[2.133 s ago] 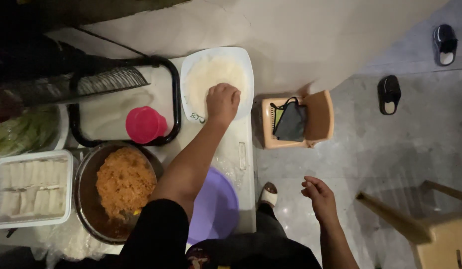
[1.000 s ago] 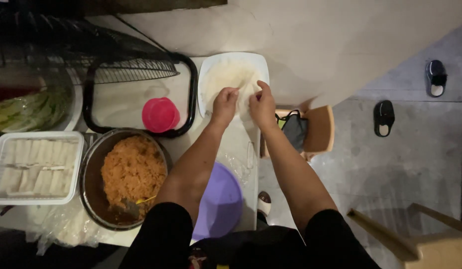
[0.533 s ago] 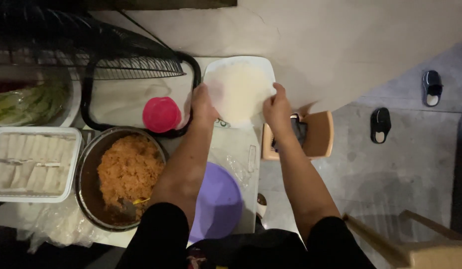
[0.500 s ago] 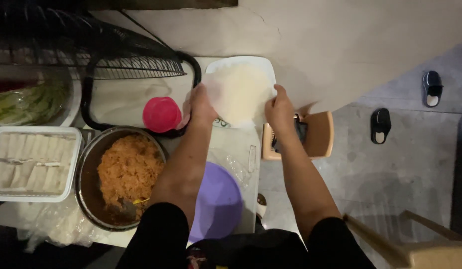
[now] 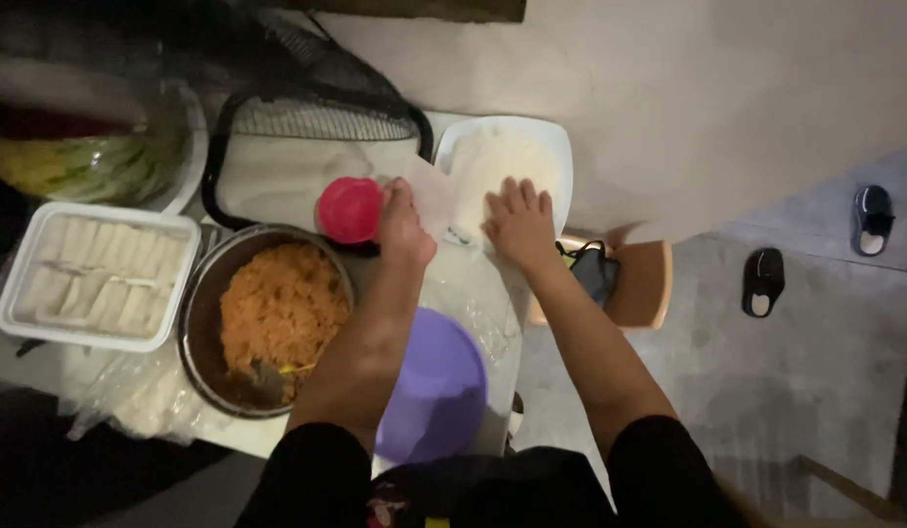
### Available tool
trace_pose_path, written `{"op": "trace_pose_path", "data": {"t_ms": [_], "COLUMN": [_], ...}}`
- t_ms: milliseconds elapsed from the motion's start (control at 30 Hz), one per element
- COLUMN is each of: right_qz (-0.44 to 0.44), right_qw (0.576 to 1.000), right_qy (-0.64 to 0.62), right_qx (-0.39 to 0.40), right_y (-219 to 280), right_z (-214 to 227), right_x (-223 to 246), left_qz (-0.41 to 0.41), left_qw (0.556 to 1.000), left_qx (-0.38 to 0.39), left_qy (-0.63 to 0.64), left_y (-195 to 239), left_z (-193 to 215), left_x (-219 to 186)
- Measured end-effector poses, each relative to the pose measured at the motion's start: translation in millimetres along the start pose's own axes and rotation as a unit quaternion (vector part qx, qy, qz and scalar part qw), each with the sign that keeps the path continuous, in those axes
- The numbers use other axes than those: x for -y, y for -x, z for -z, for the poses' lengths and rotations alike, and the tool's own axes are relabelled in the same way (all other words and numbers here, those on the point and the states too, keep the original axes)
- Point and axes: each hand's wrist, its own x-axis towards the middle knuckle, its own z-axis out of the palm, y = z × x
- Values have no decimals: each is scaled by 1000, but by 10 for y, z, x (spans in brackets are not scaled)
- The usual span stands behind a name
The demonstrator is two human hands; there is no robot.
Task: The person is preparing spring rolls by placing a meat filling onto a wrapper and rolling it up.
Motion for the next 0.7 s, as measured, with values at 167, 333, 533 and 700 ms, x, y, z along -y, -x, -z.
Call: {"op": "trace_pose_path", "data": {"t_ms": [167, 333, 533, 700], "right_qz": [-25, -182, -169, -168], "right_qw": [999, 702, 312, 376], "right_qy": [-25, -683, -921, -897], "right_qx": [-34, 81, 159, 158], "right_y": [54, 454, 1185, 1247], "right_z": [-52, 465, 408, 861], "right_x": [-84, 464, 757, 818], "left_qz": [99, 185, 141, 116], "left_qw": [988, 980, 987, 872], "left_qx": [-74, -36, -65, 21], "left_qy": [-93, -59, -52, -476], "left_y": [996, 1543, 2125, 2644], "left_z": [-878, -1097, -293, -235], "left_x": [-692, -1206, -1140, -1571]}}
